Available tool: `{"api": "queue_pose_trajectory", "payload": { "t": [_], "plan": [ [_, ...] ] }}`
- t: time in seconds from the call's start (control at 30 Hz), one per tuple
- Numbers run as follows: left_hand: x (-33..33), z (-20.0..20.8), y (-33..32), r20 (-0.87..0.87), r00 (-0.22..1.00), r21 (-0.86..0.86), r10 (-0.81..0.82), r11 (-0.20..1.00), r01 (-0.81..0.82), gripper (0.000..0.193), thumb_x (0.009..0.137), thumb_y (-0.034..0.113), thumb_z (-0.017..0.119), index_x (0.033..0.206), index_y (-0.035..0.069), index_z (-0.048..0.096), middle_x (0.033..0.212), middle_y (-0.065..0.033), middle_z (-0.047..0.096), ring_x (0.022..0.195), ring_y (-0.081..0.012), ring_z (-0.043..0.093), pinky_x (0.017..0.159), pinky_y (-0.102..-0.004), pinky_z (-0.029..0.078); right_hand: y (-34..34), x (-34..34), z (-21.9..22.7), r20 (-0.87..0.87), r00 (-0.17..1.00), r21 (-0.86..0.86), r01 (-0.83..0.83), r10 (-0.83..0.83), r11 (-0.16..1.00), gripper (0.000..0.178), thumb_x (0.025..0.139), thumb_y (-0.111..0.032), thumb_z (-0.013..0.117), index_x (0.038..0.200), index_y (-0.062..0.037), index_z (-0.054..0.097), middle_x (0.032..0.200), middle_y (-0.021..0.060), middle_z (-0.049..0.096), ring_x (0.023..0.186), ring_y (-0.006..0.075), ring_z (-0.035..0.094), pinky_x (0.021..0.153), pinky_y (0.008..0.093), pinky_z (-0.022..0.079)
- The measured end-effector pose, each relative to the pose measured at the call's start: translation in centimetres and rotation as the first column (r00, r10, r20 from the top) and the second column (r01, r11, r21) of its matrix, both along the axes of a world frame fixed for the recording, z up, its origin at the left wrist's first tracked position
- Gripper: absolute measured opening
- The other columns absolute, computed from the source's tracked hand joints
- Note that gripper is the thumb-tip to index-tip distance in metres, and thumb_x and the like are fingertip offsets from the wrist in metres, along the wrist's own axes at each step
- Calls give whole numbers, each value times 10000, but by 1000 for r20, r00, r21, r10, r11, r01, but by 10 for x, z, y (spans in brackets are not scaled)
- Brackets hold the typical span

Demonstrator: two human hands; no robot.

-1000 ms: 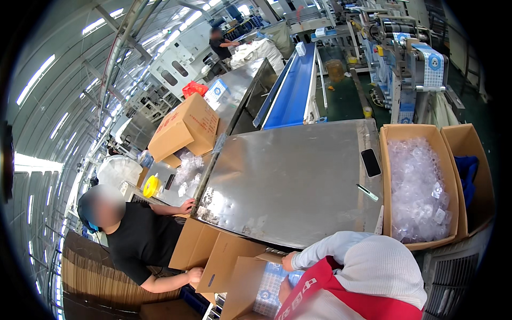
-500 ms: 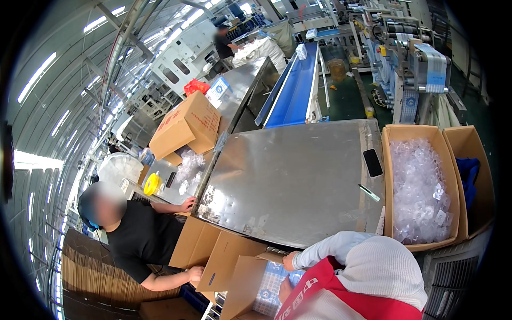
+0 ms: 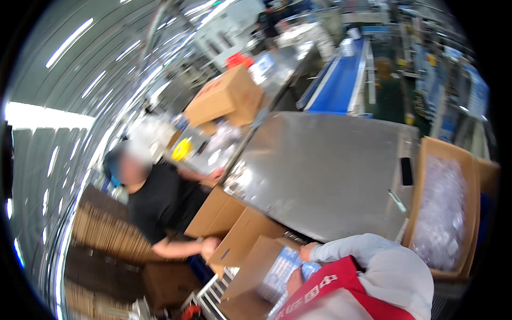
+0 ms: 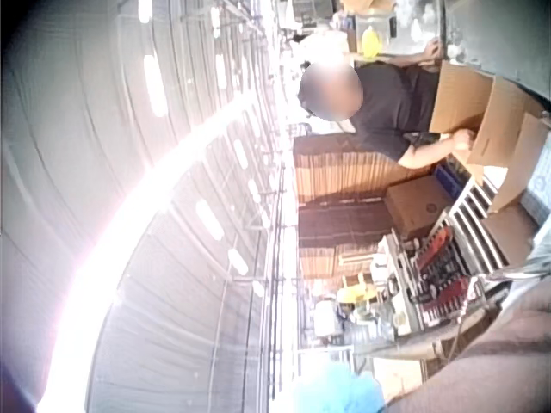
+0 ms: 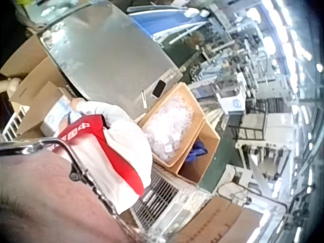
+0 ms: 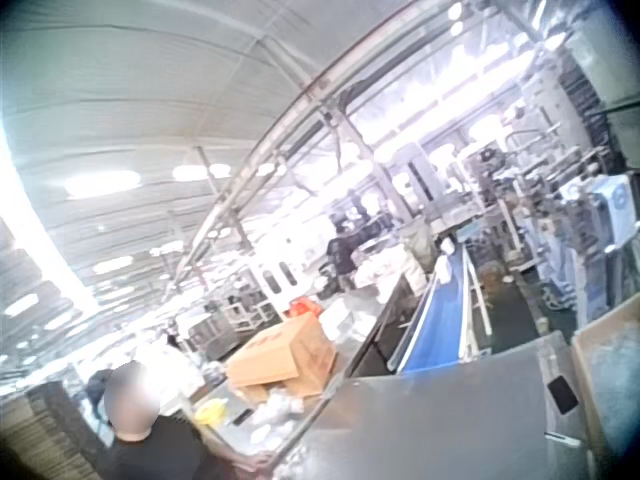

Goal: The person places small blue and white product boxes into a larger cardboard box on a metal table. They arrange the items inside and then close the flaps of the cardboard box.

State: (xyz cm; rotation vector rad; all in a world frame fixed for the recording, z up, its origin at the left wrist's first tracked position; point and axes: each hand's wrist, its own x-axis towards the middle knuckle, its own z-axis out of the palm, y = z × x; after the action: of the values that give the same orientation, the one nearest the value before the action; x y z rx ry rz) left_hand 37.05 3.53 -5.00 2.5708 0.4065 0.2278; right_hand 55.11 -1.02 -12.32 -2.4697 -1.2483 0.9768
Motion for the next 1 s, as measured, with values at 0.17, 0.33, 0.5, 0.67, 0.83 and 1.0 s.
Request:
{"api": "queue_pose_trajectory", "payload": {
  "t": [0.17,0.33,0.5,0.67,0.83,1.0],
  "plan": [
    [-1,7,10,-34,998,-75,-48,996,45,645,843,440,639,1270,-22,494,1047,-223,618,971,-366,607,842,-425,491,2,1,4,2,996,1,90,-90,996,548,923,-474,432,1173,0,543,1042,245,667,960,397,660,838,488,509],
    [-9,4,10,-26,998,-76,-52,996,50,648,844,421,645,1286,-23,478,1065,-219,613,983,-365,602,858,-420,487,6,-5,5,30,998,10,57,-58,998,541,917,-475,436,1153,-4,560,1036,238,671,957,390,662,840,487,509],
    [-8,-5,9,-49,998,-83,-44,996,40,651,846,428,639,1290,-20,476,1072,-218,611,997,-364,597,871,-420,481,3,-4,5,30,997,10,67,-67,998,538,915,-468,435,1144,2,564,1031,241,671,956,390,661,848,482,509],
    [-8,-16,10,37,999,16,-28,999,28,670,852,448,625,1307,-15,461,1085,-221,608,1003,-366,594,880,-427,475,2,-4,5,5,995,12,97,-97,995,535,904,-468,467,1145,-4,583,1048,227,673,972,382,659,869,472,507],
    [-7,-14,10,-53,998,26,-34,999,36,699,859,496,596,1314,-17,456,1082,-225,612,973,-375,604,857,-440,481,-3,-1,23,-66,988,8,144,-143,990,631,890,-561,464,1152,3,569,1066,249,658,991,392,645,867,469,501],
    [-5,-11,6,-136,991,-2,7,1000,-7,739,828,550,611,1300,-3,480,1032,-208,628,925,-379,618,807,-456,490,6,-4,9,-54,996,17,72,-71,997,555,912,-513,442,1060,-33,678,1021,221,679,979,384,653,861,475,507]
  ]
}}
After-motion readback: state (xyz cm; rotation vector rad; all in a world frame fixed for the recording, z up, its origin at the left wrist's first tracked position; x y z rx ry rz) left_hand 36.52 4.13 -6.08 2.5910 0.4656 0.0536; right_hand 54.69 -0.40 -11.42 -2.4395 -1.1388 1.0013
